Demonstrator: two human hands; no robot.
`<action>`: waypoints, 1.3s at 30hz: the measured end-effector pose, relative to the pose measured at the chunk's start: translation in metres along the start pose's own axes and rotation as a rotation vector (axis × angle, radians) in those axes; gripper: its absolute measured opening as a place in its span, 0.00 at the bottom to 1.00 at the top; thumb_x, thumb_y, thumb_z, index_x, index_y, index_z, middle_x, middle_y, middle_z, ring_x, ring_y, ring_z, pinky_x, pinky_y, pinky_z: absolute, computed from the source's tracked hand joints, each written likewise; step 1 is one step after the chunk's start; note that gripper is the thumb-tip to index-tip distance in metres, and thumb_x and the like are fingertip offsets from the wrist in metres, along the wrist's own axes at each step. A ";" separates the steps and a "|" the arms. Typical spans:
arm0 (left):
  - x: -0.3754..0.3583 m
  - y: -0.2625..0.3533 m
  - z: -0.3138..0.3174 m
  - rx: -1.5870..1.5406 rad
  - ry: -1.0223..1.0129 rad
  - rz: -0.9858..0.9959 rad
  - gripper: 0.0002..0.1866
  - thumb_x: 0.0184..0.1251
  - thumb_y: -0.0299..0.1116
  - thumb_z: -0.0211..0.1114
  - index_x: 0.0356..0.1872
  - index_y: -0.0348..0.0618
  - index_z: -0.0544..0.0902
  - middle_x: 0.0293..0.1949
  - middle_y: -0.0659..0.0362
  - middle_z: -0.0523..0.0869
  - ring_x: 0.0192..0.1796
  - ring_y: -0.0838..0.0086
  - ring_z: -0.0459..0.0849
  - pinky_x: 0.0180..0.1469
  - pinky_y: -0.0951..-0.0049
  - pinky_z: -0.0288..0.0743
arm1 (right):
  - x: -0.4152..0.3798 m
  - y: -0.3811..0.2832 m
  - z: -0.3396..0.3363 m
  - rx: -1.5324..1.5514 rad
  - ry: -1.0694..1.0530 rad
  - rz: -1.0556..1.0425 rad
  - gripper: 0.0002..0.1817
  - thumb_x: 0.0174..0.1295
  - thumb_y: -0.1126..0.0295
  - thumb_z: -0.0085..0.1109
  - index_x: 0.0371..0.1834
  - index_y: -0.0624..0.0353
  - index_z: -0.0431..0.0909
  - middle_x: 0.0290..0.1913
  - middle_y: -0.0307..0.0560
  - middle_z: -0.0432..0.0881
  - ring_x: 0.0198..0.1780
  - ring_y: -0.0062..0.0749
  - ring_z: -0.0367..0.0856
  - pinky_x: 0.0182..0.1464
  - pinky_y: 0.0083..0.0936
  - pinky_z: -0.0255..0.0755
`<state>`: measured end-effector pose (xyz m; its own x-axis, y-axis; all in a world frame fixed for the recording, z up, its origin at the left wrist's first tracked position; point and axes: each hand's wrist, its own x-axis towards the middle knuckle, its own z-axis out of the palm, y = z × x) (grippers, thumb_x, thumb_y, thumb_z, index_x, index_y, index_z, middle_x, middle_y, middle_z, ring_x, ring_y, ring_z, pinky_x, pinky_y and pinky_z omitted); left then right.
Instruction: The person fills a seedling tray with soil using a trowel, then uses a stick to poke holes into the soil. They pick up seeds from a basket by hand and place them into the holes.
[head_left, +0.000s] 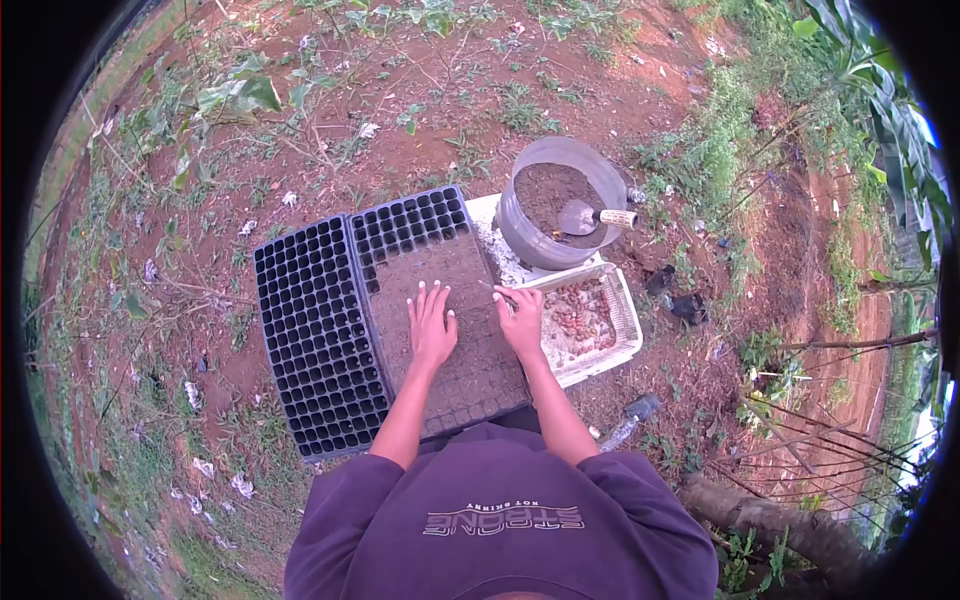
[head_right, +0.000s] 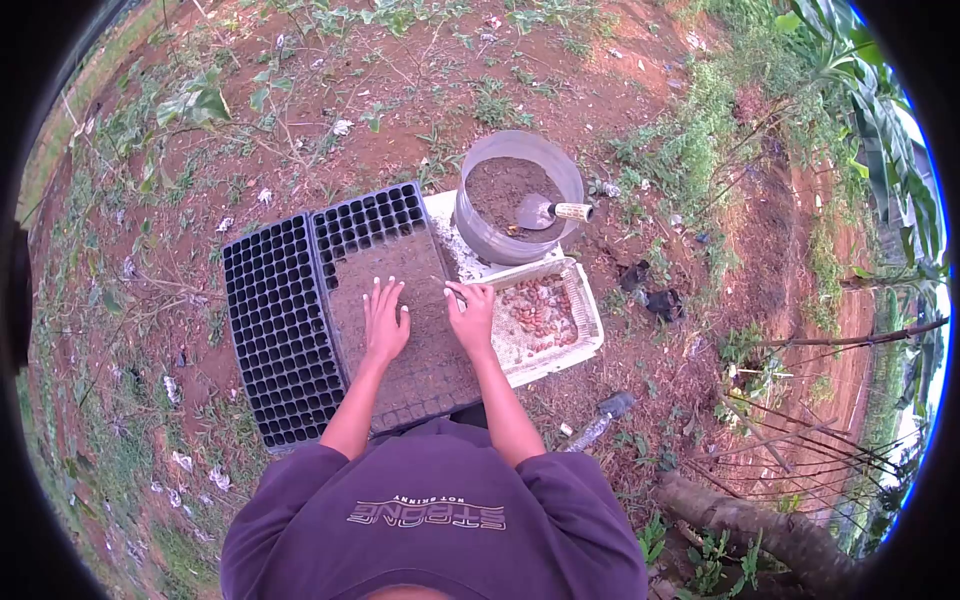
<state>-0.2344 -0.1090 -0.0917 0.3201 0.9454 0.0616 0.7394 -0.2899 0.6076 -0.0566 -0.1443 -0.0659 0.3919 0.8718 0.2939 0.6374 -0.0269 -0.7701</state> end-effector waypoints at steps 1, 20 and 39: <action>0.000 0.006 0.001 0.008 0.009 -0.015 0.26 0.65 0.30 0.55 0.67 0.45 0.68 0.71 0.53 0.64 0.77 0.55 0.50 0.76 0.47 0.39 | 0.001 0.001 -0.003 -0.017 -0.007 -0.003 0.09 0.58 0.70 0.65 0.42 0.54 0.86 0.38 0.43 0.84 0.48 0.41 0.71 0.55 0.34 0.66; 0.001 -0.102 -0.068 0.131 -0.004 -0.197 0.27 0.67 0.35 0.54 0.67 0.41 0.65 0.72 0.51 0.62 0.77 0.53 0.50 0.75 0.49 0.46 | 0.019 -0.070 0.119 0.079 -0.141 -0.069 0.10 0.57 0.69 0.64 0.43 0.51 0.86 0.39 0.43 0.85 0.47 0.41 0.73 0.55 0.34 0.68; 0.047 -0.125 -0.075 0.320 -0.187 -0.139 0.31 0.70 0.37 0.49 0.73 0.44 0.58 0.74 0.56 0.59 0.78 0.62 0.51 0.76 0.43 0.37 | 0.046 -0.082 0.167 -0.215 -0.246 -0.303 0.08 0.56 0.68 0.63 0.38 0.55 0.85 0.40 0.43 0.84 0.51 0.43 0.72 0.55 0.37 0.66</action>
<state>-0.3561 -0.0175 -0.1050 0.2843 0.9441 -0.1668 0.9210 -0.2207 0.3210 -0.2017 -0.0204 -0.0838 0.0131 0.9458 0.3244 0.8325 0.1694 -0.5275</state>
